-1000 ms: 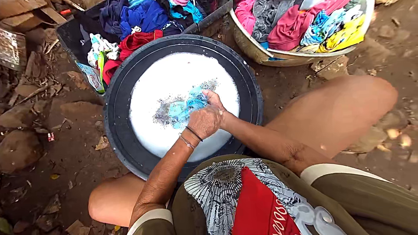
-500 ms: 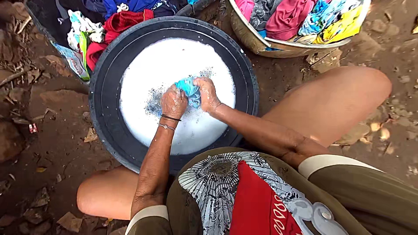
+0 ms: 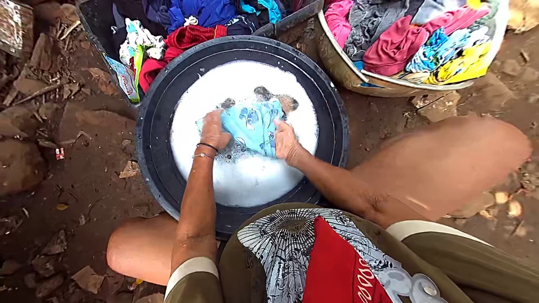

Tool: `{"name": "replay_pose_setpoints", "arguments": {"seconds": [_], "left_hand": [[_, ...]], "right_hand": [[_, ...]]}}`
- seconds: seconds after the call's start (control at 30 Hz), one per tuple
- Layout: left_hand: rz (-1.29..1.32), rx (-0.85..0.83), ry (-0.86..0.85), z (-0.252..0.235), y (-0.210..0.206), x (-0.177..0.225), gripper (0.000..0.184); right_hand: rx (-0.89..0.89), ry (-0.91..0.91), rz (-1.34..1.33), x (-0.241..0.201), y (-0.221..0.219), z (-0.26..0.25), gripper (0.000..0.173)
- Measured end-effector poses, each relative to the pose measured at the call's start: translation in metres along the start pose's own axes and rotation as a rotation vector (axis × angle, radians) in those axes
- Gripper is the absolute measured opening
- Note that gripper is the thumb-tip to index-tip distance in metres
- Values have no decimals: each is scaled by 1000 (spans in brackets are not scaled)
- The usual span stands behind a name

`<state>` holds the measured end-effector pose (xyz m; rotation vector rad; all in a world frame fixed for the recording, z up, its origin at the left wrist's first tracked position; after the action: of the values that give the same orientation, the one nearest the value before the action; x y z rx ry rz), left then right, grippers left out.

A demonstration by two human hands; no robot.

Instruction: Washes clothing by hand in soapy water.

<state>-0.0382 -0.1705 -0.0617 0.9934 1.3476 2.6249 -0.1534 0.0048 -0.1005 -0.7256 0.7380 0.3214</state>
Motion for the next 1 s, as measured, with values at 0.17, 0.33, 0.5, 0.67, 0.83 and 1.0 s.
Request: {"name": "replay_pose_setpoints", "arguments": {"seconds": [0.17, 0.33, 0.5, 0.67, 0.83, 1.0], "left_hand": [[-70, -94, -78, -6, -33, 0, 33], [739, 60, -32, 1, 17, -16, 31], [1068, -113, -299, 45, 20, 63, 31], [328, 139, -796, 123, -25, 153, 20], [-28, 256, -179, 76, -10, 91, 32], [-16, 362, -384, 109, -22, 122, 25]], "right_hand": [[-217, 188, -225, -84, -57, 21, 62], [-41, 336, -226, -109, -22, 4, 65], [-38, 10, -175, -24, -19, 14, 59], [59, 168, -239, -15, -31, 14, 29], [112, 286, 30, -36, -42, 34, 24], [65, 523, 552, -57, -40, 27, 18]]}}
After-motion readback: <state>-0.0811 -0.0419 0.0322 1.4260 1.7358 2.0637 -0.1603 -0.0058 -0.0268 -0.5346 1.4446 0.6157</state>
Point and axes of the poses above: each hand's wrist, its own z-axis away from the middle knuckle, its own y-axis out of the back of the hand, x = y × z, the point moved 9 cm from there along -z, towards the middle knuckle, and after that the axes turned 11 degrees about y, right-handed, at the moved point
